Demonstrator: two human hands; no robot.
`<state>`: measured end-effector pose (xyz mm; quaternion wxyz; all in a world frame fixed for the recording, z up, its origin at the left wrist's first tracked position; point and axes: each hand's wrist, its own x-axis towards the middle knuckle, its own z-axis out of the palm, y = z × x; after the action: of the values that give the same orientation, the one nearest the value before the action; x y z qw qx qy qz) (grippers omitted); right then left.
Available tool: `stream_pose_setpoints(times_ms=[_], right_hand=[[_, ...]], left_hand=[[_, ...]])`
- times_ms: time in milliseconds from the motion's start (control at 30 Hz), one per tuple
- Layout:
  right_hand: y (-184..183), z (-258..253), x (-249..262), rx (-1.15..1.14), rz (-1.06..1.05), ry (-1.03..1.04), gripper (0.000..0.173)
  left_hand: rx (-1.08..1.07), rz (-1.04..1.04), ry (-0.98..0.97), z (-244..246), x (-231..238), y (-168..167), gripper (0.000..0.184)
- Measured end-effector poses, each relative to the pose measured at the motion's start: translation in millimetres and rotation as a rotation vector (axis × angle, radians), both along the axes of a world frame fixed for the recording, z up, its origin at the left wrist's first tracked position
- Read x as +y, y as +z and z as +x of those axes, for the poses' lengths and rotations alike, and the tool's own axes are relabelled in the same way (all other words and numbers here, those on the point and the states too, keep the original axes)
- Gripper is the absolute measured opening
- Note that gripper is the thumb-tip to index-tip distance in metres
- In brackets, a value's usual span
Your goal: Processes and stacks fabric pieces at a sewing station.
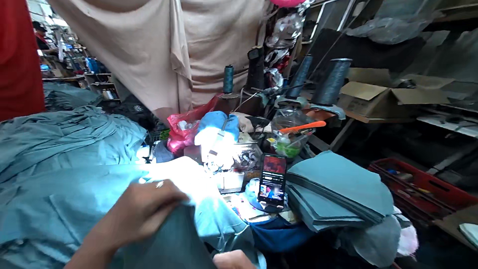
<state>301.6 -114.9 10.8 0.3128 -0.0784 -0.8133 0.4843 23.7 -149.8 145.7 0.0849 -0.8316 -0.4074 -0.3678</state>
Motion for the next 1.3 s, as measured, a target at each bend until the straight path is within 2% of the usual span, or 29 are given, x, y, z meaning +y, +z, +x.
stream_pose_setpoints(times_ms=[67,133,233,300,400,433,533,667,767,867,967,1100,1300], right_hand=[[-16.0,-4.6,13.3,-0.058,-0.124,-0.117,0.016],[-42.8,-11.2,35.9,-0.136,-0.28,-0.244,0.015],[-73.4,-15.2,74.6,-0.355,-0.398,-0.389,0.022],[-80.1,-18.3,86.0,-0.419,-0.394,-0.464,0.027],[-76.4,-29.3,90.8,-0.237,-0.351,-0.58,0.037],[-71.9,-33.2,90.0,-0.159,-0.343,-0.61,0.036],[-63.6,-41.7,85.7,0.071,-0.272,-0.737,0.015],[-60.6,-42.1,89.8,0.055,-0.107,-0.878,0.017],[-61.7,-42.5,102.1,0.013,-0.184,-0.888,0.024],[-54.3,-37.8,105.3,0.009,-0.411,-0.732,0.022],[-47.8,-31.1,101.4,-0.035,-0.593,-0.565,0.007],[-49.9,-28.0,98.4,-0.042,-0.684,-0.506,0.009],[-40.3,-49.1,89.1,-0.053,-0.7,-0.452,0.012]], left_hand=[[0.036,-0.064,0.089,-6.2,51.3,-20.1,0.018],[0.008,-0.249,0.168,-6.7,97.9,-47.4,0.015],[-0.052,-0.453,0.269,1.4,144.9,-86.2,0.018],[-0.108,-0.457,0.273,8.4,153.7,-98.1,0.015],[-0.162,-0.404,0.227,11.3,152.7,-100.9,0.013],[-0.176,-0.389,0.214,12.2,150.1,-99.6,0.013],[-0.194,-0.426,0.313,19.5,139.7,-87.5,0.015],[-0.217,-0.335,0.355,22.9,147.1,-94.1,0.012],[-0.183,-0.329,0.364,24.2,157.3,-108.6,0.015],[-0.115,-0.39,0.445,30.7,156.1,-106.5,0.019],[-0.093,-0.391,0.448,33.9,151.0,-102.8,0.019],[-0.181,-0.363,0.438,33.1,150.1,-108.6,0.012],[-0.195,-0.296,0.349,17.5,156.7,-112.7,0.009]])
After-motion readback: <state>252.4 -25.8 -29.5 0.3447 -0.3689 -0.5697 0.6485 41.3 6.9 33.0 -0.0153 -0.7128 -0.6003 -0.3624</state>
